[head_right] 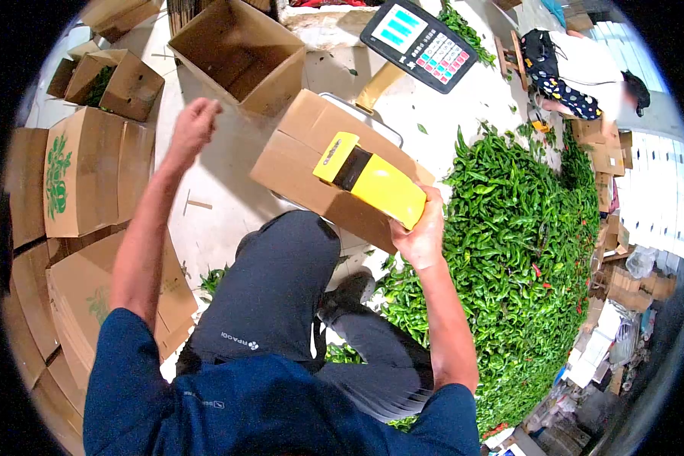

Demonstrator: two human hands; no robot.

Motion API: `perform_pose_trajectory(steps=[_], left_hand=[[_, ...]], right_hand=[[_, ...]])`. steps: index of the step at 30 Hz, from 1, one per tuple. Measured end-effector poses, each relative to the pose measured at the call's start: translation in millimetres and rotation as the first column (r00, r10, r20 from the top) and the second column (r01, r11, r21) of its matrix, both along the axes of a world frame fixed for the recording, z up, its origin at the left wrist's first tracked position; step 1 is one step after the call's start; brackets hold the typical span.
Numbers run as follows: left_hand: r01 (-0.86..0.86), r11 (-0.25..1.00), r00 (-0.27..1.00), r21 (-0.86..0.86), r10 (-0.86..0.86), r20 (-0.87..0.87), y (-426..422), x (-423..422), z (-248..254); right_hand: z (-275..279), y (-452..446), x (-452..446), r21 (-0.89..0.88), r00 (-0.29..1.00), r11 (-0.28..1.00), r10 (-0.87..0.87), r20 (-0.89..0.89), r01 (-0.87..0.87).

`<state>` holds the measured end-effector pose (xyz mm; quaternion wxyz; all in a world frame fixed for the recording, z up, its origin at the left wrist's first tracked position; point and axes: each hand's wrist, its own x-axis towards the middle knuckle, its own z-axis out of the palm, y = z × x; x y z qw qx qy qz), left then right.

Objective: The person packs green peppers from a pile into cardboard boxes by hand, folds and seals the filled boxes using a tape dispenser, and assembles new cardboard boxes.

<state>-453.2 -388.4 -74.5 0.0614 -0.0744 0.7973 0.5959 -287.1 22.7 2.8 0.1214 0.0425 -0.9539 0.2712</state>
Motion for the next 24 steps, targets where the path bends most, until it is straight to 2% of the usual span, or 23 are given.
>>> perform_pose_trajectory(steps=[3, 7, 10, 13, 14, 16, 18, 21, 22, 23, 24], left_hand=[[-0.016, 0.995, 0.999, 0.102, 0.013, 0.035, 12.5, -2.7, -35.7], [-0.05, 0.975, 0.998, 0.217, 0.039, 0.052, 8.1, -12.6, -51.7], [-0.037, 0.987, 0.998, 0.157, 0.028, 0.062, 1.1, -13.4, -65.1], [-0.045, 0.998, 0.999, 0.032, 0.046, -0.02, 14.8, -4.0, -87.5], [-0.011, 1.0, 0.999, 0.009, 0.011, 0.039, 21.1, -1.7, -101.1], [0.064, 0.995, 0.998, 0.071, -0.066, 0.023, 49.6, 15.3, -111.1], [0.112, 0.99, 0.977, 0.089, -0.125, 0.17, 82.8, 26.6, -107.5], [0.12, 0.979, 0.988, -0.164, -0.101, 0.119, 94.8, 35.4, -126.2], [0.101, 0.98, 0.985, -0.174, -0.073, 0.156, 89.0, 37.9, -131.8], [0.169, 0.964, 0.969, -0.206, -0.125, 0.211, 82.7, 39.4, -137.3], [0.237, 0.943, 0.949, -0.236, -0.172, 0.265, 76.8, 40.0, -142.6]], right_hand=[[11.7, -6.3, -1.1, 0.013, 0.994, 0.999, -0.03, 0.106, 0.029], [14.5, -9.3, -6.8, 0.04, 0.996, 0.999, -0.018, 0.092, 0.014], [14.0, -15.9, -13.4, 0.021, 0.997, 1.0, 0.0, 0.077, -0.001], [6.9, -17.7, -15.1, -0.036, 0.99, 0.998, -0.04, 0.135, 0.045], [2.7, -15.8, -12.8, -0.054, 0.985, 0.997, -0.052, 0.166, 0.062], [-7.5, -9.2, -7.3, -0.095, 0.97, 0.982, -0.141, 0.199, 0.162], [-17.3, -2.6, -6.7, -0.162, 0.971, 0.972, -0.138, 0.197, 0.171], [-31.8, 6.8, -4.8, -0.247, 0.994, 0.966, -0.05, 0.1, 0.073], [-39.2, 7.1, -2.2, -0.238, 0.999, 0.97, -0.035, 0.04, 0.043], [-44.5, 7.7, -1.6, -0.23, 0.999, 0.973, -0.02, -0.028, 0.014], [-44.8, 11.3, -3.2, -0.144, 1.0, 0.99, 0.002, -0.02, -0.004]])
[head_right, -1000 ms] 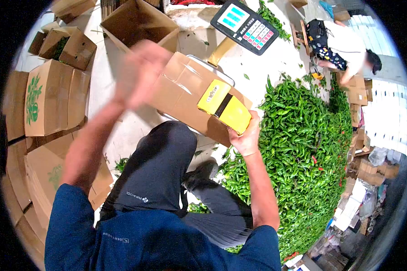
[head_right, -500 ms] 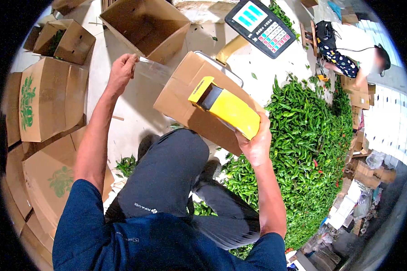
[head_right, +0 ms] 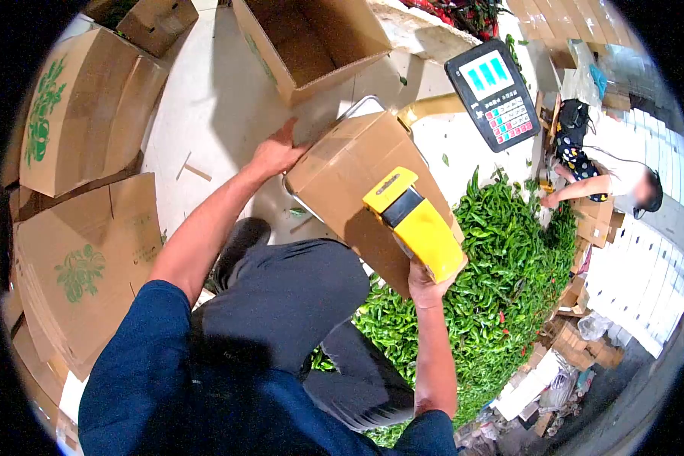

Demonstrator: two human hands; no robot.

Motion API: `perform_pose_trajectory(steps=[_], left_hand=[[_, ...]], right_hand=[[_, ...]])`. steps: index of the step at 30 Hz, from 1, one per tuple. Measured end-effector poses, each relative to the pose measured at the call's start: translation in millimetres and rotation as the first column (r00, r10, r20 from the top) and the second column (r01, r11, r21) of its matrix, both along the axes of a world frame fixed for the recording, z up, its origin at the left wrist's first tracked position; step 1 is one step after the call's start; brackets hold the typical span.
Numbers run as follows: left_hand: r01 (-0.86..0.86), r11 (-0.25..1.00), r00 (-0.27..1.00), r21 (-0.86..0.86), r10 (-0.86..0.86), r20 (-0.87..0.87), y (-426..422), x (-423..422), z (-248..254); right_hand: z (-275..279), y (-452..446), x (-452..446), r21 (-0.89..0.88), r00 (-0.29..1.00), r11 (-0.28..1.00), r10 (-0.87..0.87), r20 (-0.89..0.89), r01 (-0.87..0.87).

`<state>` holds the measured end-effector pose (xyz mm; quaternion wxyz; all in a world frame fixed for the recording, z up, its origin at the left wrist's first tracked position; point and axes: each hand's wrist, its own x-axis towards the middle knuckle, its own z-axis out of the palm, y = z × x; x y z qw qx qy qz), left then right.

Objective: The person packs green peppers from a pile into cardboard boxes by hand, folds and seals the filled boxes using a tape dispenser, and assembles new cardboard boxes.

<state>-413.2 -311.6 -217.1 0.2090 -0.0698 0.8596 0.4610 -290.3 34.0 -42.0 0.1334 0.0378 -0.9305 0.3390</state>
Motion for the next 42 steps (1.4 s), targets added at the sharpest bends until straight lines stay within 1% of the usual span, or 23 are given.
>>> perform_pose_trajectory(steps=[1, 3, 4, 6, 9, 11, 13, 15, 17, 19, 20, 22, 24, 26, 27, 28, 30, 31, 34, 36, 37, 39, 42], left_hand=[[0.06, 0.997, 0.997, -0.042, -0.058, 0.052, -3.7, -1.6, -3.1], [-0.086, 0.943, 0.996, 0.323, 0.084, 0.019, -1.6, -12.3, 33.3], [-0.142, 0.857, 0.989, 0.495, 0.148, 0.027, 1.8, -17.3, 62.5], [0.177, 0.534, 0.96, 0.827, 0.092, -0.264, 2.1, -13.5, 142.9], [0.26, 0.631, 0.966, 0.731, -0.161, -0.204, 25.7, -15.0, 91.9], [0.062, 0.665, 0.97, 0.745, -0.215, 0.111, 26.6, -9.4, 26.1], [-0.031, 0.718, 0.868, 0.695, -0.325, 0.374, 11.5, -8.7, -15.2], [-0.066, 0.693, 0.996, 0.718, 0.003, 0.088, 7.4, -11.4, 40.9], [0.387, 0.819, 0.873, 0.424, -0.178, -0.454, -7.7, -30.7, 146.5], [0.65, 0.758, 0.573, -0.052, -0.534, -0.622, -3.5, -45.3, 169.1], [0.694, 0.653, 0.379, -0.303, -0.689, -0.617, -0.2, -51.2, 174.5], [0.742, 0.62, 0.403, -0.255, -0.717, -0.569, 2.6, -59.0, 173.2], [0.769, 0.603, 0.401, -0.213, -0.713, -0.574, 2.3, -62.7, 165.9], [0.759, 0.623, 0.444, -0.192, -0.709, -0.548, -0.9, -62.1, 165.4], [0.756, 0.621, 0.441, -0.205, -0.716, -0.541, -0.7, -61.8, 165.7], [0.764, 0.622, 0.458, -0.17, -0.709, -0.536, 0.0, -61.5, 165.8], [0.761, 0.632, 0.483, -0.147, -0.703, -0.522, 0.2, -60.3, 172.4], [0.761, 0.632, 0.486, -0.144, -0.703, -0.518, 0.4, -59.6, 171.4], [0.77, 0.63, 0.503, -0.106, -0.7, -0.507, 1.3, -62.6, 167.5], [0.77, 0.624, 0.496, -0.136, -0.718, -0.488, 2.5, -62.3, 169.6], [0.768, 0.62, 0.49, -0.161, -0.73, -0.478, 1.5, -63.9, 172.6], [0.776, 0.587, 0.438, -0.232, -0.765, -0.472, 0.5, -66.6, 178.6], [0.766, 0.527, 0.34, -0.369, -0.818, -0.464, 2.4, -68.6, 188.3]], right_hand=[[-0.1, 3.4, -1.6, 0.087, 1.0, 0.996, 0.02, 0.005, -0.021], [-0.8, 9.9, -0.4, 0.328, 0.998, 0.943, 0.068, -0.009, -0.061], [-6.8, 0.7, 3.2, 0.025, 0.999, 0.998, -0.05, -0.011, 0.051], [-12.6, 10.8, 7.0, 0.114, 0.999, 0.993, -0.029, -0.016, 0.03], [-5.8, 4.8, 7.9, 0.159, 0.997, 0.986, -0.03, -0.071, 0.041], [-10.7, 7.9, 8.2, 0.271, 0.996, 0.962, -0.011, -0.086, 0.034], [-7.9, 2.0, 1.0, 0.164, 0.999, 0.986, -0.019, -0.046, 0.026], [-8.7, -5.4, 8.2, 0.04, 0.995, 0.996, -0.083, -0.046, 0.085], [6.3, -20.5, -5.5, 0.133, 0.994, 0.989, -0.059, -0.091, 0.071], [12.5, -21.8, -5.8, 0.144, 0.997, 0.989, -0.022, -0.073, 0.032], [6.2, -15.9, -5.1, 0.198, 0.991, 0.98, 0.032, -0.13, -0.006], [5.7, -18.7, 0.3, -0.124, 0.995, 0.987, -0.102, 0.013, 0.103], [21.9, -20.6, 6.6, -0.015, 0.996, 0.995, -0.094, 0.004, 0.094], [45.8, -14.6, 2.9, -0.132, 0.992, 0.989, -0.055, 0.116, 0.07], [59.9, -7.1, 2.6, -0.471, 0.956, 0.865, -0.034, 0.29, 0.174], [75.4, 6.2, 5.7, -0.679, 0.901, 0.646, -0.032, 0.432, 0.348], [99.7, 42.9, 17.1, -0.74, 0.818, 0.379, -0.096, 0.567, 0.556], [105.9, 75.5, 32.4, -0.696, 0.83, 0.47, -0.174, 0.531, 0.543], [120.2, 128.6, 65.0, -0.552, 0.893, 0.747, -0.122, 0.433, 0.37], [119.6, 135.9, 73.8, -0.172, 0.923, 0.971, -0.093, 0.375, 0.168], [116.7, 132.5, 71.5, 0.165, 0.937, 0.986, -0.087, 0.337, 0.032], [89.1, 133.4, 75.2, 0.321, 0.944, 0.946, -0.075, 0.32, -0.034], [17.2, 145.0, 96.4, 0.181, 0.921, 0.973, -0.197, 0.335, 0.143]])
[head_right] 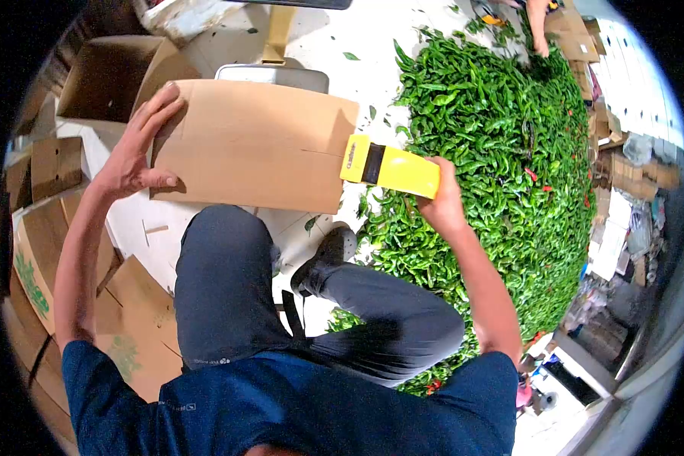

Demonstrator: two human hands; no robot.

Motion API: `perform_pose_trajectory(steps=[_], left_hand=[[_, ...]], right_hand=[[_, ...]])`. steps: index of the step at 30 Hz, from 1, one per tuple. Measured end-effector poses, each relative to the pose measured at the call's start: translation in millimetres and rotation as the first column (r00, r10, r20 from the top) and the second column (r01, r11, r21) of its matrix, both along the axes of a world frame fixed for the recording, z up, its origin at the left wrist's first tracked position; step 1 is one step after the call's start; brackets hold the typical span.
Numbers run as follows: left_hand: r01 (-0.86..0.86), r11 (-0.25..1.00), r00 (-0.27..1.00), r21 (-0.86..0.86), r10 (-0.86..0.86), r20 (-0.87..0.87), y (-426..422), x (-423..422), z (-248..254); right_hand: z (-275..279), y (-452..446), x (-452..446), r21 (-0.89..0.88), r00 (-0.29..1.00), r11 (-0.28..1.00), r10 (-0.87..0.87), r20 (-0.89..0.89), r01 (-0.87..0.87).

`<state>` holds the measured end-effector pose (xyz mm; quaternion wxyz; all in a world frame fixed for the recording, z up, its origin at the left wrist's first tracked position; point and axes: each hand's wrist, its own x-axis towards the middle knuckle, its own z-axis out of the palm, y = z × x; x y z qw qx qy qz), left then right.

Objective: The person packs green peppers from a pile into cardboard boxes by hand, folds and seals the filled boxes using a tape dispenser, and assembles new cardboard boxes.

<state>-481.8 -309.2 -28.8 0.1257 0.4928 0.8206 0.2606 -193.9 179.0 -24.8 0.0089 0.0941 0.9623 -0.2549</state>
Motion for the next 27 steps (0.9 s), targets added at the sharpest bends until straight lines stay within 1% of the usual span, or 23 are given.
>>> perform_pose_trajectory(steps=[1, 2, 3, 4, 5, 6, 7, 8, 10, 11, 12, 14, 15, 17, 18, 19, 20, 21, 23, 24, 25, 26, 27], left_hand=[[-0.023, 0.99, 0.987, -0.14, 0.0, -0.158, 5.6, 4.7, 6.6], [-0.064, 0.961, 0.947, -0.267, -0.026, -0.32, 10.9, 11.0, 13.9], [-0.126, 0.918, 0.879, -0.377, -0.073, -0.472, 16.4, 16.9, 19.9], [-0.2, 0.883, 0.859, -0.425, -0.051, -0.51, 31.9, 29.8, 22.8], [-0.115, 0.92, 0.899, -0.376, -0.065, -0.434, 47.8, 38.4, 18.0], [-0.097, 0.92, 0.951, -0.38, -0.027, -0.308, 81.9, 59.8, 25.4], [-0.047, 0.941, 0.957, -0.335, -0.053, -0.284, 114.0, 74.3, 28.3], [0.001, 0.959, 0.954, -0.283, -0.086, -0.288, 144.0, 82.2, 25.7], [0.06, 0.985, 0.945, -0.161, -0.109, -0.31, 202.2, 96.5, 18.8], [0.102, 0.99, 0.944, -0.101, -0.128, -0.302, 218.3, 107.1, 15.1], [0.107, 0.988, 0.947, -0.107, -0.135, -0.292, 224.5, 114.1, 15.2], [0.118, 0.987, 0.941, -0.111, -0.147, -0.305, 240.7, 115.5, 21.5], [0.132, 0.981, 0.938, -0.14, -0.17, -0.302, 246.9, 116.8, 22.8], [0.148, 0.969, 0.934, -0.199, -0.203, -0.295, 248.7, 120.9, 24.7], [0.153, 0.961, 0.929, -0.231, -0.22, -0.298, 249.9, 121.3, 25.0], [0.165, 0.954, 0.923, -0.25, -0.238, -0.303, 250.1, 122.2, 25.2], [0.172, 0.948, 0.916, -0.268, -0.254, -0.31, 250.0, 123.0, 26.4], [0.172, 0.943, 0.908, -0.285, -0.264, -0.326, 251.9, 122.1, 29.4], [0.171, 0.933, 0.892, -0.315, -0.283, -0.353, 252.0, 122.8, 32.5], [0.169, 0.934, 0.883, -0.314, -0.285, -0.373, 251.8, 123.0, 27.5], [0.171, 0.936, 0.873, -0.309, -0.289, -0.392, 252.0, 122.7, 22.1], [0.153, 0.936, 0.866, -0.318, -0.282, -0.412, 250.8, 120.6, 17.5], [0.148, 0.94, 0.862, -0.308, -0.275, -0.427, 251.0, 118.8, 14.6]], right_hand=[[-21.8, 1.1, 3.4, -0.052, 0.998, 0.997, -0.058, 0.027, 0.059], [-40.3, -6.6, 3.2, -0.133, 0.994, 0.986, -0.098, 0.045, 0.104], [-58.6, -16.9, 0.4, -0.215, 0.988, 0.965, -0.138, 0.062, 0.149], [-76.8, -23.8, -5.1, -0.238, 0.997, 0.971, -0.021, -0.069, 0.004], [-96.4, -30.0, -13.6, -0.24, 0.974, 0.96, 0.099, -0.204, -0.148], [-122.8, -38.6, -21.9, -0.036, 0.954, 0.986, 0.149, -0.261, -0.164], [-140.7, -44.3, -27.3, 0.173, 0.93, 0.972, 0.206, -0.303, -0.159], [-124.3, -47.0, -34.3, 0.217, 0.91, 0.952, 0.278, -0.307, -0.217], [-107.9, -41.0, -43.3, -0.069, 0.897, 0.954, 0.249, -0.365, -0.293], [-97.6, -40.4, -41.6, -0.136, 0.896, 0.934, 0.264, -0.356, -0.329], [-87.2, -39.6, -40.1, -0.204, 0.896, 0.91, 0.277, -0.347, -0.361], [-63.9, -40.4, -61.8, -0.166, 0.871, 0.878, 0.388, -0.3, -0.449], [-61.6, -36.1, -60.7, -0.178, 0.893, 0.887, 0.381, -0.238, -0.426], [-62.4, -35.7, -59.6, -0.188, 0.9, 0.891, 0.367, -0.234, -0.413], [-64.0, -34.7, -60.4, -0.163, 0.894, 0.891, 0.385, -0.228, -0.424], [-82.4, -33.4, -60.8, -0.142, 0.918, 0.909, 0.376, -0.128, -0.392], [-125.7, -36.0, -62.6, 0.287, 0.818, 0.815, 0.556, -0.149, -0.503], [-147.4, -39.6, -61.8, 0.393, 0.815, 0.758, 0.578, -0.036, -0.52], [-183.4, -48.4, -60.3, 0.57, 0.779, 0.58, 0.598, 0.188, -0.582], [-199.1, -51.2, -58.7, 0.534, 0.789, 0.6, 0.563, 0.247, -0.596], [-201.0, -53.9, -57.9, 0.499, 0.793, 0.62, 0.525, 0.309, -0.605], [-203.3, -58.7, -61.0, 0.395, 0.838, 0.739, 0.475, 0.27, -0.546], [-205.1, -61.2, -65.1, 0.326, 0.835, 0.776, 0.443, 0.327, -0.54]])
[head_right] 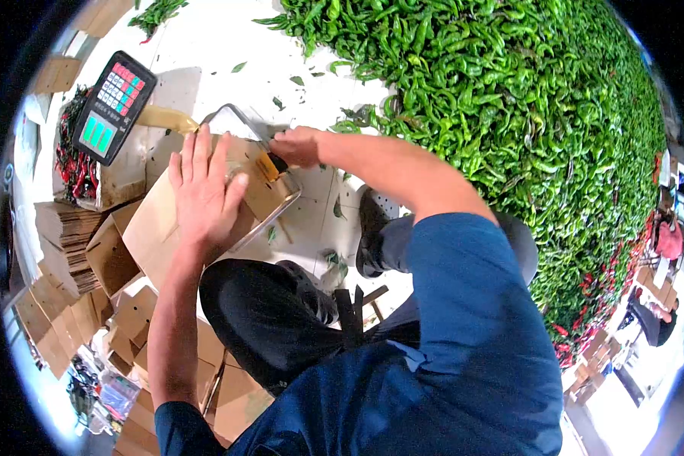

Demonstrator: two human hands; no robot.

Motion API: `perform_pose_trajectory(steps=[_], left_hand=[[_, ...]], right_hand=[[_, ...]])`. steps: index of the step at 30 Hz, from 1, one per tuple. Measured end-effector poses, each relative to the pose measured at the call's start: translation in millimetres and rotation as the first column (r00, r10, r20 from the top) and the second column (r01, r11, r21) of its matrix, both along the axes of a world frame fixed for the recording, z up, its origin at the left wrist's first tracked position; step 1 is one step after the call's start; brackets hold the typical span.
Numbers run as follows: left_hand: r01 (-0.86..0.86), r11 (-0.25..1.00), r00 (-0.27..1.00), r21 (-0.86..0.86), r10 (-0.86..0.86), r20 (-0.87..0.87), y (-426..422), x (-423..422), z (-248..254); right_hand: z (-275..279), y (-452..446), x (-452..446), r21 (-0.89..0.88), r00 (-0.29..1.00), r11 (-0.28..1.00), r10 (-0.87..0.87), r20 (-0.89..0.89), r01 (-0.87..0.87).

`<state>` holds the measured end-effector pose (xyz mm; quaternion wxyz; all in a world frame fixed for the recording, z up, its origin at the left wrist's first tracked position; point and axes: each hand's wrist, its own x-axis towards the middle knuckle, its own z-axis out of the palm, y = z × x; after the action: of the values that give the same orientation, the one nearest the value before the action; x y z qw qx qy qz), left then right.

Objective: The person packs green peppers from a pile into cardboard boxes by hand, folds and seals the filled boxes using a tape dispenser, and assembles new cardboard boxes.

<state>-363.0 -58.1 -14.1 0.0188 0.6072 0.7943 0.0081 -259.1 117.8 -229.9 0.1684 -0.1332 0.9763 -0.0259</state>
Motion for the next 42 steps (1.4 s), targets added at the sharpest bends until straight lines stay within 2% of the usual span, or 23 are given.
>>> perform_pose_trajectory(steps=[3, 4, 6, 7, 10, 11, 15, 17, 18, 19, 21, 23, 24, 26, 27, 28, 30, 32, 33, 34, 36, 39, 42], left_hand=[[-0.015, 0.999, 1.0, 0.037, 0.016, -0.022, 2.1, -0.7, -7.0], [-0.034, 0.998, 0.999, 0.05, 0.035, -0.005, 3.2, -1.5, -9.0], [-0.07, 0.994, 0.997, 0.089, 0.069, 0.019, 5.3, -4.2, -11.3], [-0.052, 0.994, 0.996, 0.101, 0.059, -0.067, 6.1, -4.8, -11.6], [-0.132, 0.976, 0.99, 0.173, 0.138, -0.023, 8.3, -14.2, -21.0], [-0.118, 0.97, 0.988, 0.211, 0.136, -0.077, 10.4, -16.8, -22.5], [-0.296, 0.948, 0.954, 0.114, 0.288, 0.083, 21.8, -21.2, -15.1], [-0.302, 0.944, 0.948, 0.133, 0.282, 0.146, 15.9, -24.4, -16.6], [-0.306, 0.941, 0.944, 0.145, 0.28, 0.176, 12.3, -28.2, -18.5], [-0.257, 0.952, 0.964, 0.167, 0.242, 0.105, 1.1, -32.7, -19.3], [-0.158, 0.966, 0.984, 0.206, 0.171, -0.043, -39.6, -45.6, -17.1], [-0.313, 0.942, 0.95, 0.125, 0.309, 0.05, -102.4, -63.0, -9.2], [-0.409, 0.907, 0.911, 0.104, 0.399, 0.099, -137.4, -78.2, -7.2], [-0.58, 0.804, 0.809, 0.134, 0.549, 0.21, -206.7, -99.5, -16.3], [-0.75, 0.647, 0.519, 0.141, 0.442, 0.731, -226.6, -101.4, -27.5], [-0.792, 0.61, 0.369, 0.024, 0.448, 0.814, -237.5, -98.7, -27.8], [-0.922, 0.215, -0.291, -0.322, 0.165, 0.942, -245.2, -88.7, -47.0], [-0.905, 0.382, -0.244, -0.185, -0.111, 0.963, -293.9, -92.8, -137.3], [-0.885, 0.453, -0.241, -0.106, -0.252, 0.937, -319.9, -94.6, -190.4], [-0.869, 0.481, -0.263, -0.114, -0.255, 0.93, -324.8, -93.0, -220.5], [-0.85, 0.503, -0.281, -0.156, -0.183, 0.942, -331.0, -86.7, -271.6], [-0.821, 0.539, -0.242, -0.186, -0.034, 0.97, -321.8, -83.5, -299.0], [-0.791, 0.606, 0.026, -0.082, 0.167, 0.986, -340.8, -85.3, -313.7]], right_hand=[[80.9, -11.2, -28.0, 0.008, 0.937, 0.971, -0.231, 0.262, 0.237], [124.6, -26.3, -43.7, 0.223, 0.899, 0.975, -0.108, 0.425, 0.012], [85.0, -53.7, -64.9, 0.449, 0.866, 0.857, -0.007, 0.5, -0.252], [74.4, -56.5, -57.9, 0.414, 0.864, 0.857, 0.066, 0.5, -0.306], [12.2, -63.2, -45.8, 0.259, 0.863, 0.966, -0.128, 0.488, -0.003], [24.0, -50.2, -23.2, 0.147, 0.847, 0.988, -0.042, 0.53, -0.043], [40.4, -50.4, 44.8, -0.177, 0.745, 0.984, 0.132, 0.654, -0.02], [-0.2, -87.6, 59.8, -0.333, 0.726, 0.943, 0.209, 0.655, 0.028], [-32.2, -106.9, 71.8, -0.461, 0.797, 0.873, 0.163, 0.581, 0.158], [-9.6, -113.8, 82.7, -0.505, 0.772, 0.748, -0.015, 0.636, 0.43], [-33.0, -128.4, 88.9, -0.482, 0.759, 0.718, -0.099, 0.643, 0.502], [-34.5, -124.5, 110.6, -0.409, 0.789, 0.74, -0.265, 0.554, 0.535], [-36.7, -112.2, 110.5, -0.376, 0.68, 0.598, -0.433, 0.592, 0.708], [-22.8, -77.9, 88.2, -0.375, 0.411, 0.221, -0.717, 0.563, 0.9], [4.8, -63.2, 66.9, -0.426, 0.259, 0.022, -0.821, 0.508, 0.905], [69.2, -55.6, 40.6, -0.539, 0.214, -0.128, -0.824, 0.525, 0.833], [107.5, -70.4, -8.1, -0.917, 0.36, -0.282, -0.855, 0.374, 0.283], [142.8, -84.2, -31.2, -0.925, 0.59, -0.328, -0.714, 0.377, 0.194], [124.3, -86.3, -34.4, -0.913, 0.579, -0.333, -0.707, 0.407, 0.235], [89.2, -89.7, -34.6, -0.901, 0.566, -0.337, -0.701, 0.434, 0.273], [26.5, -92.6, -25.2, -0.841, 0.547, -0.376, -0.64, 0.54, 0.389], [-7.9, -91.7, -13.6, -0.743, 0.523, -0.422, -0.53, 0.667, 0.52], [25.6, -74.9, -14.1, -0.775, 0.584, -0.276, -0.528, 0.616, 0.568]])
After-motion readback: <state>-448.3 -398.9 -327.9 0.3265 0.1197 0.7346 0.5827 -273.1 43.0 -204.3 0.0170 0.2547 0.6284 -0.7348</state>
